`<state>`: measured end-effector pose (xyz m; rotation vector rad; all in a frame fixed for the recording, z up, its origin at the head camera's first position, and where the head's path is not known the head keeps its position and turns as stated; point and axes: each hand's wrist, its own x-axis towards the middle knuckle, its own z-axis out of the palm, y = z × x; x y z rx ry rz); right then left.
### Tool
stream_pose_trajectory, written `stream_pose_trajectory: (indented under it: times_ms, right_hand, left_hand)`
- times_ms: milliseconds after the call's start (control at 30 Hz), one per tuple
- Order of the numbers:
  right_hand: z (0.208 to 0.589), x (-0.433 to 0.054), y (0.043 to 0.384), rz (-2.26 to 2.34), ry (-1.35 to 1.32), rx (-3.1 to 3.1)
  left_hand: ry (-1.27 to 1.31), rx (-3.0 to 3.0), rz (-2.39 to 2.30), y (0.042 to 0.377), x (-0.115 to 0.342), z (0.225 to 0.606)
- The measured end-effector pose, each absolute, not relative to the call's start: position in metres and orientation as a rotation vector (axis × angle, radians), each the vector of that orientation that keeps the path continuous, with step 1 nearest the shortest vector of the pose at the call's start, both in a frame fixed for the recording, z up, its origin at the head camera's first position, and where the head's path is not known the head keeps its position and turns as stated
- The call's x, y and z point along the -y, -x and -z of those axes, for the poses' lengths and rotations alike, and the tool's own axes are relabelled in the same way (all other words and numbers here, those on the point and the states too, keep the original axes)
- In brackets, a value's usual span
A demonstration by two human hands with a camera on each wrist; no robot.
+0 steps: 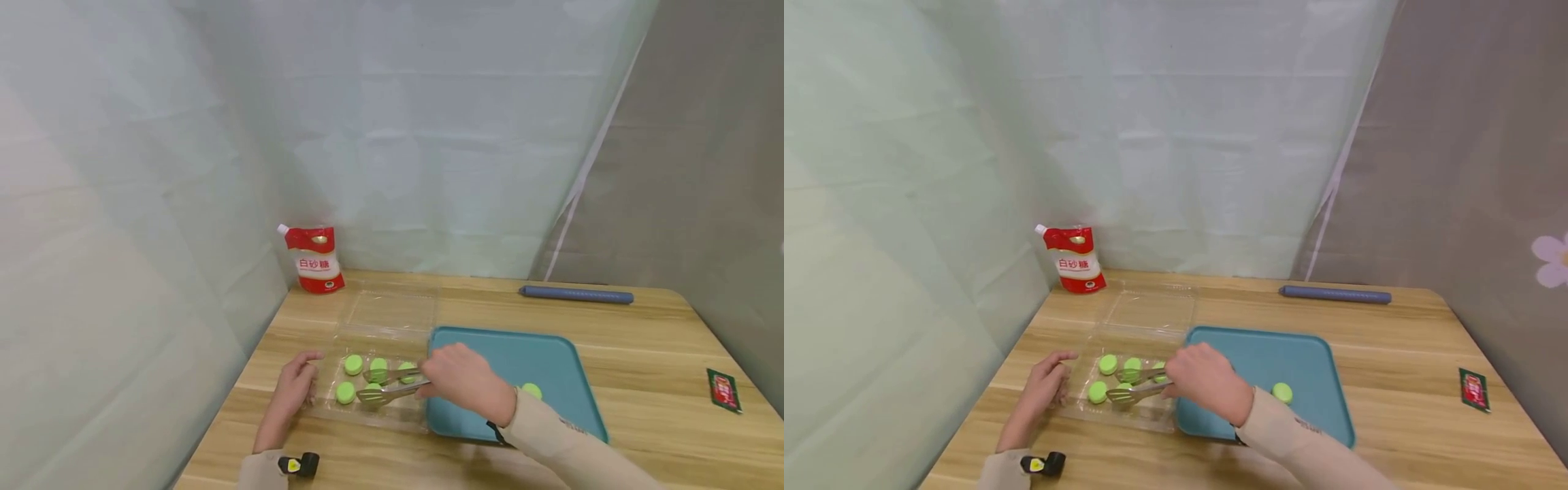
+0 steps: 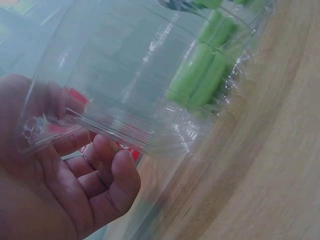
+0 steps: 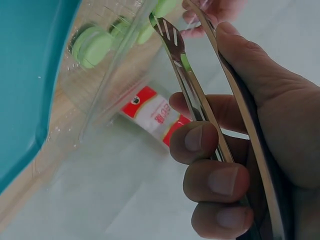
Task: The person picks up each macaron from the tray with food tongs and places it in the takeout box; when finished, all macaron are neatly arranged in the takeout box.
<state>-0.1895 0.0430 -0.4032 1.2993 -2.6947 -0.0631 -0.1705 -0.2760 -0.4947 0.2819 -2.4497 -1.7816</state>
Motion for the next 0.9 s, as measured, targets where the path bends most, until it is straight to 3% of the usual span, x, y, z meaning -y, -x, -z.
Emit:
stream_pose_trajectory:
  times_ms: [900]
  right_hand:
    - [0.4, -0.058, 0.186, 0.043, -1.272, 2.662]
  left_hand:
    - [-0.301, 2.463, 1.759, 0.173, 0.276, 0.497]
